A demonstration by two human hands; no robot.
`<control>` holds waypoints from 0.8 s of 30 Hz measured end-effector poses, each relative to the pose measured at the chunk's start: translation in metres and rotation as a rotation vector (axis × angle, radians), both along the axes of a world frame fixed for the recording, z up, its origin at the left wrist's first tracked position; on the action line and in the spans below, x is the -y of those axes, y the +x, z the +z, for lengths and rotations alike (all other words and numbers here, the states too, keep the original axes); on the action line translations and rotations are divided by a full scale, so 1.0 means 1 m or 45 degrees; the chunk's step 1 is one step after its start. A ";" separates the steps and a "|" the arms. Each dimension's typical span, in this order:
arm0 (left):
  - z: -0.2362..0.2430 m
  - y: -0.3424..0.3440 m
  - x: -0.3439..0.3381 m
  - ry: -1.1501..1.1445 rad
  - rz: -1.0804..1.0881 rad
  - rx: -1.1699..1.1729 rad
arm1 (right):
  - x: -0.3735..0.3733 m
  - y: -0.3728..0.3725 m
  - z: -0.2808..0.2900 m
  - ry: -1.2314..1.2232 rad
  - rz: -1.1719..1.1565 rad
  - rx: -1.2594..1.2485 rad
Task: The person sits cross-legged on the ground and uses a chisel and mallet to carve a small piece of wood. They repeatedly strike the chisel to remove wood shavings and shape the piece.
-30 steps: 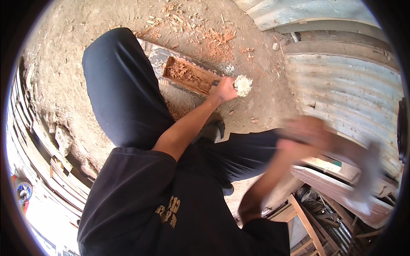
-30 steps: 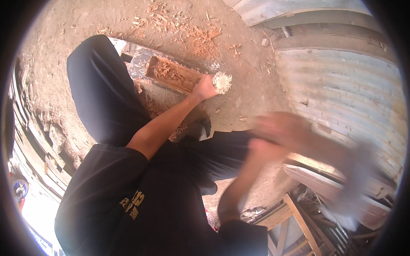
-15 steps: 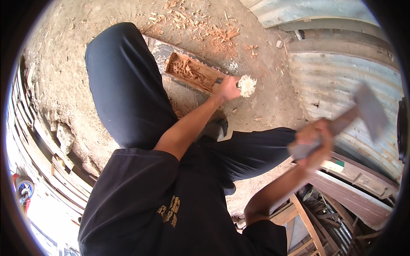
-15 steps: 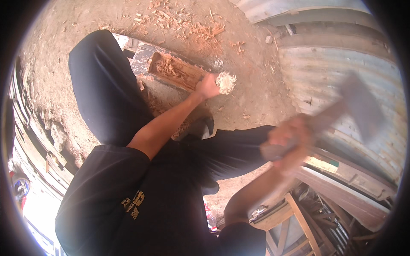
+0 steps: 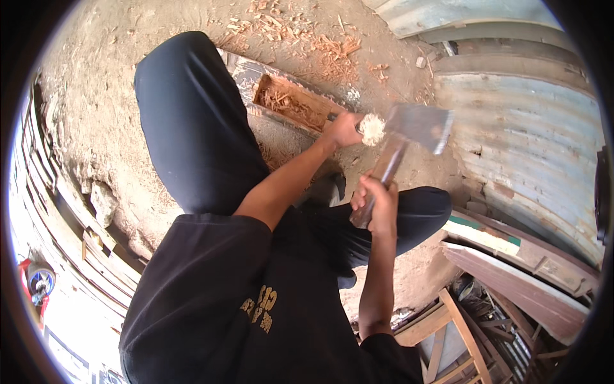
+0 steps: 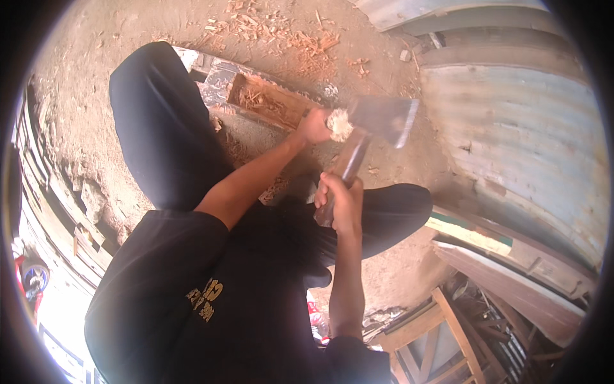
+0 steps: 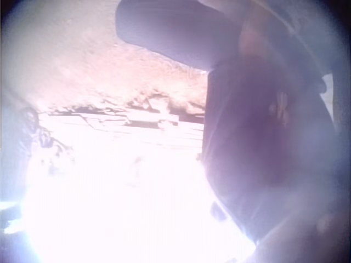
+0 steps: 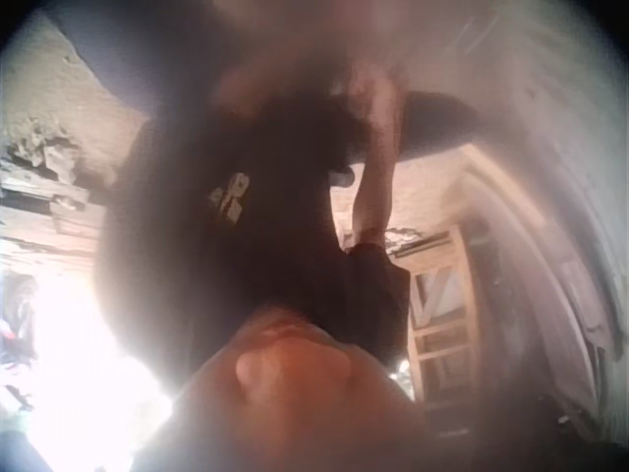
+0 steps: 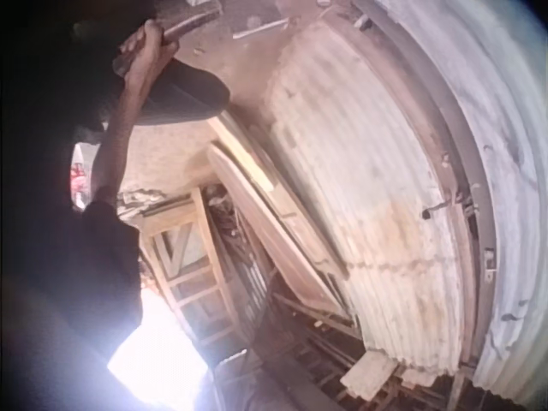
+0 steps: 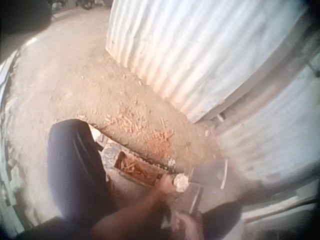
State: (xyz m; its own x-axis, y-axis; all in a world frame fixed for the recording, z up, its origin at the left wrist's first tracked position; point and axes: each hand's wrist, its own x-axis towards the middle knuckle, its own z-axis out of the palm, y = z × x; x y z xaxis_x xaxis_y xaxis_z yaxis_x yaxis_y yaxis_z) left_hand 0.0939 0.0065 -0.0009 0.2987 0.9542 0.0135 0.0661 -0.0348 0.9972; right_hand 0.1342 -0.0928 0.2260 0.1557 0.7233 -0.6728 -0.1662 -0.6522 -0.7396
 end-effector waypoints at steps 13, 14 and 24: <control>0.011 -0.008 -0.015 -0.179 0.111 0.127 | -0.054 0.030 0.115 1.314 -0.238 -0.133; 0.012 -0.005 -0.014 -0.183 0.100 0.141 | -0.029 0.029 0.049 1.028 -0.387 0.199; -0.001 -0.008 -0.013 -0.020 0.055 0.050 | -0.003 0.004 0.013 -0.131 -0.159 -0.163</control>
